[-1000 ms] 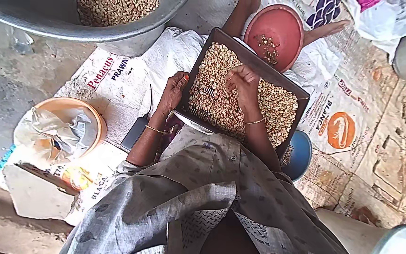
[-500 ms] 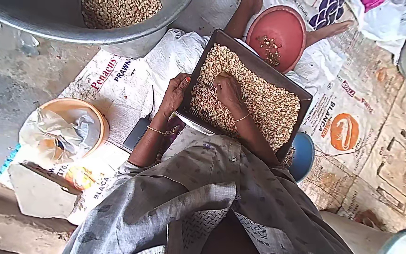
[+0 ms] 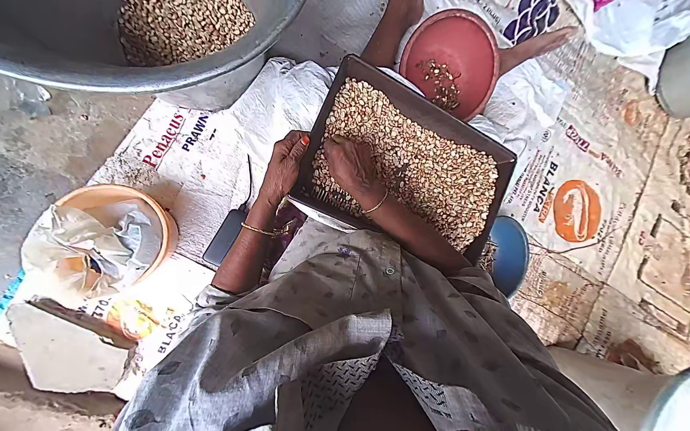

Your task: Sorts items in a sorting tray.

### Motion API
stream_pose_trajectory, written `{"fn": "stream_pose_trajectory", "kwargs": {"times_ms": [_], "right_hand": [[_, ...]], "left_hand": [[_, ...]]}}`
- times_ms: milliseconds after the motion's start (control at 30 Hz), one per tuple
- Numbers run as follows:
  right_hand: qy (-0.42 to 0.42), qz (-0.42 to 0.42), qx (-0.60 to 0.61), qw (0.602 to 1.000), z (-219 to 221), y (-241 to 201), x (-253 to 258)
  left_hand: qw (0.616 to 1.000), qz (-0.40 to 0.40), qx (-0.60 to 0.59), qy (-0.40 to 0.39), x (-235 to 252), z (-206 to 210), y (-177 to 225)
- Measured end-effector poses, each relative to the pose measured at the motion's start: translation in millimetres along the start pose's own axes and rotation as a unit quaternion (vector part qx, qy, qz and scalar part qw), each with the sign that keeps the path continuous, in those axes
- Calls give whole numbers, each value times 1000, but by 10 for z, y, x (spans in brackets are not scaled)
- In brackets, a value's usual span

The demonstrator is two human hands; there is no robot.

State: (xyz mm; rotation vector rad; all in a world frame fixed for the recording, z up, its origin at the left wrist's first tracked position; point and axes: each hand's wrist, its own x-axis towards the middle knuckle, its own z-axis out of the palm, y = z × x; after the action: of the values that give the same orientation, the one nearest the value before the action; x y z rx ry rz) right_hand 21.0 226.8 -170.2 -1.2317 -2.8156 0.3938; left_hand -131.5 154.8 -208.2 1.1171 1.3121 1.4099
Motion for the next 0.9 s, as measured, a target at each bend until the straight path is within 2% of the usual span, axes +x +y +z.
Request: {"fn": "stream_pose_trajectory", "kwargs": {"times_ms": [133,200,367,433,467,500,567,600,633,667,733,800,833,900], "right_hand": [[-74,36,2,997,-109,-87,5],[-82,40,21,996,-119,-58,-6],[-41,4,21,999,11,46,-76],[-32,7,94,995,-56,181,-37],[11,17,177,984,-130,284,-7],[83,29,291,953,-224,403,29],[225,62,511,827,-494,629,88],[259,81,570,776,-634,745,97],[273,101,588,755,-718,856,95],[270,115,568,769,-733,943,66],[202,101,466,856,-601,1035,-61],[111,42,315,942,-362,1060,-237],[75,8,229,970,-257,1082,-327],[34,-17,89,995,-126,1181,-494]], "left_hand": [[1000,3,6,1,-4,-2,12],[1000,1,15,1,-12,0,19],[1000,-8,6,6,-29,28,66],[1000,-5,3,4,-29,25,55],[1000,-2,3,4,-22,22,46],[1000,0,3,4,-11,16,38],[1000,0,-3,1,-11,6,18],[1000,-1,-5,1,-18,4,16],[1000,-2,-5,0,-19,2,18],[1000,-3,-2,0,-13,2,23],[1000,-7,3,-1,4,4,32],[1000,-13,9,6,-9,18,31],[1000,-13,9,8,-13,21,34],[1000,-14,13,8,-19,17,42]]}}
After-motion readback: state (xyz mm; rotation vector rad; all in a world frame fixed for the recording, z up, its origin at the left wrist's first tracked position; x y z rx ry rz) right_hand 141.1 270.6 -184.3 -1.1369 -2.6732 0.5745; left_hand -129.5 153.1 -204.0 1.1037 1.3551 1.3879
